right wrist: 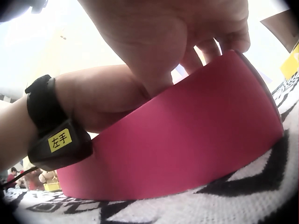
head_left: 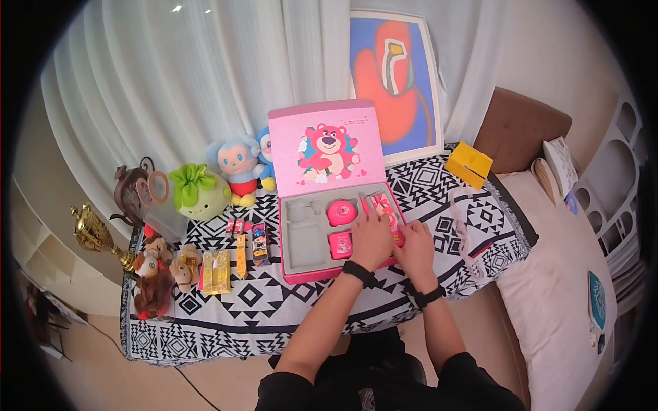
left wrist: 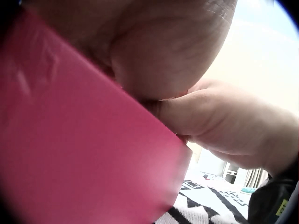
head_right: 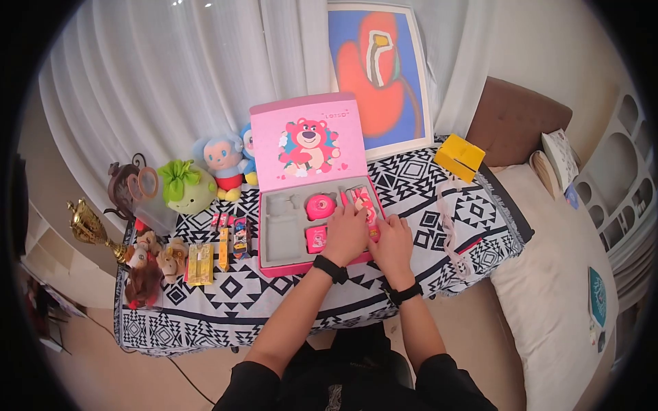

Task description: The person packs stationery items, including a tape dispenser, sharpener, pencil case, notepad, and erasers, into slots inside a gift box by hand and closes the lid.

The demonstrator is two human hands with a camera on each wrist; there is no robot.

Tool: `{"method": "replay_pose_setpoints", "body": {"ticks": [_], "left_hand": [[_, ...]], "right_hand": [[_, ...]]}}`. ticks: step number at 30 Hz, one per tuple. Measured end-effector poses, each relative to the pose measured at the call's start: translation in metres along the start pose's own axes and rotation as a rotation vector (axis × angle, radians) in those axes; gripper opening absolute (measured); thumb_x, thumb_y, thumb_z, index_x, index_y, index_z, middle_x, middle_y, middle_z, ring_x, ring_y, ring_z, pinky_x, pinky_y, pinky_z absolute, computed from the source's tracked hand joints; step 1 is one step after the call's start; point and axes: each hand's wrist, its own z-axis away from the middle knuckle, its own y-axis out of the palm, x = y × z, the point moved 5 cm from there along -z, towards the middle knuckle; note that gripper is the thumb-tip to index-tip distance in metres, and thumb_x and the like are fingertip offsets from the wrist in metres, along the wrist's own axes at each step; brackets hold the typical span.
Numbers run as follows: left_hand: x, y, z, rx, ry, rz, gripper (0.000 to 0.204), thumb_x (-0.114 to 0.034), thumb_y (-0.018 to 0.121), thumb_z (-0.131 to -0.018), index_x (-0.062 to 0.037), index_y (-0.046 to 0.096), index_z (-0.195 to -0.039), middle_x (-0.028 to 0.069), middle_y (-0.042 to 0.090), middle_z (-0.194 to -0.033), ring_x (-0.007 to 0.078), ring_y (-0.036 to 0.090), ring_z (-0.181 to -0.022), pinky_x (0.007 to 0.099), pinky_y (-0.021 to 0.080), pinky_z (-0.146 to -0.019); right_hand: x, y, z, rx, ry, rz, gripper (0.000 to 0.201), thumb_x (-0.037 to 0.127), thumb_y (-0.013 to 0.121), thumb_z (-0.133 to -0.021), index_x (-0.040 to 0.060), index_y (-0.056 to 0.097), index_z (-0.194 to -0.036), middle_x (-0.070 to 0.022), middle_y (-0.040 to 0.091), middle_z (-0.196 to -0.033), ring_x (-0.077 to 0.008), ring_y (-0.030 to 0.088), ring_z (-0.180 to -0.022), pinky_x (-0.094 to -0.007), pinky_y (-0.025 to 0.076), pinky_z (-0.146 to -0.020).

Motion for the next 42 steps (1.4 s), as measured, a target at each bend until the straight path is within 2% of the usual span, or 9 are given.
{"method": "replay_pose_setpoints", "body": {"ticks": [5, 11, 16, 18, 22, 31, 36, 41, 42], "left_hand": [[-0.003, -0.005, 0.006, -0.008, 0.049, -0.028, 0.031, -0.023, 0.067, -0.090, -0.0092, 0.072, -0.118, 0.0141, 0.064, -0.116, 0.0362, 0.057, -0.115, 0.0535, 0.047, -0.091], [-0.003, -0.004, 0.007, -0.007, 0.082, -0.054, 0.029, -0.023, 0.066, -0.090, -0.0099, 0.073, -0.115, 0.0132, 0.063, -0.113, 0.0359, 0.056, -0.112, 0.0533, 0.043, -0.088], [-0.003, -0.011, 0.013, -0.011, 0.089, -0.076, 0.027, -0.027, 0.066, -0.091, -0.0089, 0.075, -0.109, 0.0125, 0.063, -0.115, 0.0329, 0.055, -0.112, 0.0515, 0.043, -0.090], [-0.004, -0.013, 0.017, -0.093, 0.125, -0.057, 0.025, -0.025, 0.064, -0.093, -0.0088, 0.075, -0.108, 0.0131, 0.062, -0.116, 0.0333, 0.055, -0.113, 0.0514, 0.043, -0.089], [-0.009, -0.019, 0.028, -0.065, 0.135, -0.045, 0.025, -0.023, 0.062, -0.094, -0.0086, 0.075, -0.109, 0.0135, 0.062, -0.115, 0.0338, 0.055, -0.112, 0.0512, 0.042, -0.088], [-0.005, -0.018, 0.035, -0.174, 0.182, -0.028, 0.025, -0.020, 0.063, -0.092, -0.0127, 0.074, -0.112, 0.0102, 0.061, -0.109, 0.0302, 0.053, -0.104, 0.0467, 0.039, -0.083], [-0.005, -0.026, 0.041, -0.155, 0.195, 0.001, 0.026, -0.018, 0.065, -0.090, -0.0111, 0.073, -0.114, 0.0109, 0.060, -0.110, 0.0300, 0.053, -0.105, 0.0461, 0.040, -0.085], [0.010, -0.045, 0.054, -0.087, 0.146, 0.043, 0.028, -0.016, 0.069, -0.090, -0.0075, 0.071, -0.117, 0.0100, 0.059, -0.112, 0.0307, 0.053, -0.110, 0.0471, 0.042, -0.089], [0.016, -0.054, 0.060, -0.126, 0.158, 0.082, 0.029, -0.015, 0.070, -0.090, -0.0066, 0.071, -0.118, 0.0100, 0.060, -0.113, 0.0312, 0.054, -0.111, 0.0473, 0.043, -0.090]], "right_hand": [[0.006, 0.001, 0.001, 0.055, -0.062, 0.028, 0.037, 0.015, 0.080, -0.075, 0.0008, 0.076, -0.109, -0.0117, 0.061, -0.100, -0.0323, 0.058, -0.099, -0.0434, 0.048, -0.085], [0.008, 0.006, 0.001, 0.089, -0.080, 0.056, 0.028, 0.011, 0.073, -0.081, 0.0008, 0.077, -0.107, -0.0123, 0.061, -0.102, -0.0333, 0.057, -0.099, -0.0453, 0.047, -0.085], [0.005, 0.007, 0.001, 0.008, -0.044, -0.011, 0.024, 0.009, 0.069, -0.085, -0.0003, 0.076, -0.106, -0.0126, 0.061, -0.104, -0.0335, 0.057, -0.101, -0.0463, 0.047, -0.086], [0.003, 0.008, 0.000, -0.021, -0.068, -0.013, 0.023, 0.009, 0.069, -0.086, 0.0000, 0.076, -0.106, -0.0128, 0.062, -0.106, -0.0338, 0.057, -0.102, -0.0463, 0.047, -0.088], [0.001, 0.007, 0.001, -0.062, -0.091, -0.008, 0.021, 0.010, 0.069, -0.087, -0.0001, 0.076, -0.105, -0.0128, 0.063, -0.108, -0.0339, 0.057, -0.101, -0.0463, 0.047, -0.089], [0.000, 0.012, -0.003, -0.061, -0.084, -0.037, 0.016, 0.011, 0.070, -0.088, -0.0009, 0.076, -0.096, -0.0127, 0.063, -0.105, -0.0340, 0.057, -0.102, -0.0452, 0.047, -0.088], [-0.002, 0.013, -0.002, -0.056, -0.080, -0.036, 0.019, 0.013, 0.072, -0.086, -0.0014, 0.076, -0.098, -0.0129, 0.063, -0.107, -0.0344, 0.057, -0.102, -0.0463, 0.047, -0.090], [0.021, 0.001, 0.002, -0.130, -0.140, -0.103, 0.020, 0.011, 0.073, -0.084, 0.0004, 0.070, -0.100, -0.0137, 0.063, -0.104, -0.0351, 0.058, -0.101, -0.0478, 0.046, -0.090], [0.026, 0.001, 0.003, -0.128, -0.132, -0.106, 0.020, 0.011, 0.073, -0.084, 0.0004, 0.070, -0.100, -0.0137, 0.063, -0.104, -0.0351, 0.058, -0.101, -0.0478, 0.046, -0.090]]}}
